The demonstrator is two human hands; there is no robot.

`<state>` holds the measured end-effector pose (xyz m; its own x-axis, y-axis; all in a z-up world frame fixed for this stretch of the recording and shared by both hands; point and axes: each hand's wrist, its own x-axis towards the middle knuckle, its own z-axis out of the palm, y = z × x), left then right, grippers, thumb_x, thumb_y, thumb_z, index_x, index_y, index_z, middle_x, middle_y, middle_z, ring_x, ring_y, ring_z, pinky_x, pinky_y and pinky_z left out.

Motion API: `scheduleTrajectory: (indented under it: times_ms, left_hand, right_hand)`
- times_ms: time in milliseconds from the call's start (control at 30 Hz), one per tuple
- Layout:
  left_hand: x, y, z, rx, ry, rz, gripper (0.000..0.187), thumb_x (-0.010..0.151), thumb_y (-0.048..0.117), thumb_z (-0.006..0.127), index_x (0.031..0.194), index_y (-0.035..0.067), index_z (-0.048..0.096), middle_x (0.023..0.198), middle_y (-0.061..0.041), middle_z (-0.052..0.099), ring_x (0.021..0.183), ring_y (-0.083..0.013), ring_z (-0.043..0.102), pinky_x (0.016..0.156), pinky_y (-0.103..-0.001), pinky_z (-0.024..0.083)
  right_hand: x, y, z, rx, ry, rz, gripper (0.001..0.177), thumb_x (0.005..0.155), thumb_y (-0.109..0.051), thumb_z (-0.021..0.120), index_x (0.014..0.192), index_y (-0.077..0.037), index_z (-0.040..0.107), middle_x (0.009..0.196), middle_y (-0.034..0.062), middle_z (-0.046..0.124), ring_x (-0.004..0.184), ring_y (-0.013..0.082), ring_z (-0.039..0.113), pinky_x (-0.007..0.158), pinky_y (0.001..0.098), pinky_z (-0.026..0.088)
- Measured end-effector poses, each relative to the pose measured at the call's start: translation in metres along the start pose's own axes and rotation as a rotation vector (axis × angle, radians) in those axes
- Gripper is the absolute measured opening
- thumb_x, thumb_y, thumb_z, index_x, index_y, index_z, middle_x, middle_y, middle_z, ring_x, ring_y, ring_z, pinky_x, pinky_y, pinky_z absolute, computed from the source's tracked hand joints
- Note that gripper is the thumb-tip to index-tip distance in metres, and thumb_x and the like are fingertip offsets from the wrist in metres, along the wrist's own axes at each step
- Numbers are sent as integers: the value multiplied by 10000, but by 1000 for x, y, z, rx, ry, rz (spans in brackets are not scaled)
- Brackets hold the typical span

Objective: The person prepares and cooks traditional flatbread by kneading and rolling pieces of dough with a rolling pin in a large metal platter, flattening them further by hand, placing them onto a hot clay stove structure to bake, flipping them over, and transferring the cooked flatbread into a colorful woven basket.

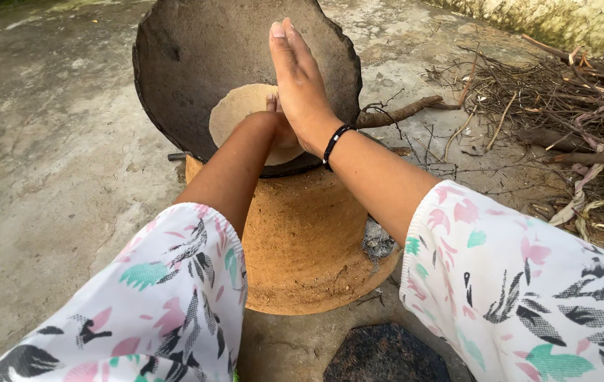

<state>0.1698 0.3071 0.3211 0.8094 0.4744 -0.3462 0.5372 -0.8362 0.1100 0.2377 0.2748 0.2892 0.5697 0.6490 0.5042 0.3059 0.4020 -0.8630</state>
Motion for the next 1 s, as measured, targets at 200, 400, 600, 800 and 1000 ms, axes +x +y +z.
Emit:
scheduleTrajectory:
  times_ms: [200, 400, 600, 800, 1000]
  left_hand:
    - [-20, 6, 6, -342, -247, 151, 825, 961, 613, 309, 1627, 331, -89, 1706, -36, -173, 1560, -259, -175, 1269, -554, 43]
    - [-41, -12, 3, 225, -432, 109, 710, 977, 605, 140, 1649, 382, 194, 1725, -23, 191, 1618, -202, 122, 1308, -518, 40]
    - [-78, -26, -22, 384, -400, -86, 778, 992, 689, 181, 1648, 273, 145, 1734, 3, 116, 1617, -250, 26, 1319, -486, 54]
    - [-70, -47, -26, 513, -376, -253, 762, 998, 663, 235, 1637, 248, 222, 1716, -54, 171, 1604, -289, 90, 1303, -491, 109]
    - [-56, -54, -20, 445, -312, -293, 744, 1005, 629, 304, 1619, 208, 284, 1694, -97, 230, 1588, -309, 152, 1285, -487, 172]
  right_hand:
    - [-1, -19, -19, -66, -49, 51, 945, 960, -731, 336, 1642, -97, 176, 1713, 139, 202, 1585, 279, 172, 1248, 450, 180]
    - [-11, -17, -26, -47, -65, 87, 945, 964, -721, 358, 1634, -67, 222, 1708, 154, 243, 1589, 280, 191, 1262, 453, 154]
    - [-18, -8, -31, -49, -134, 98, 964, 969, -725, 353, 1617, -21, 241, 1694, 182, 258, 1587, 288, 202, 1266, 442, 173]
    - [-31, -23, -14, -975, -588, 88, 803, 1060, -630, 198, 1562, -7, 271, 1649, 194, 223, 1550, 333, 114, 1220, 490, 95]
    - [-42, -41, -4, -1466, -905, 291, 802, 1026, -604, 70, 1562, -85, 364, 1661, 148, 247, 1553, 260, 201, 1266, 484, 110]
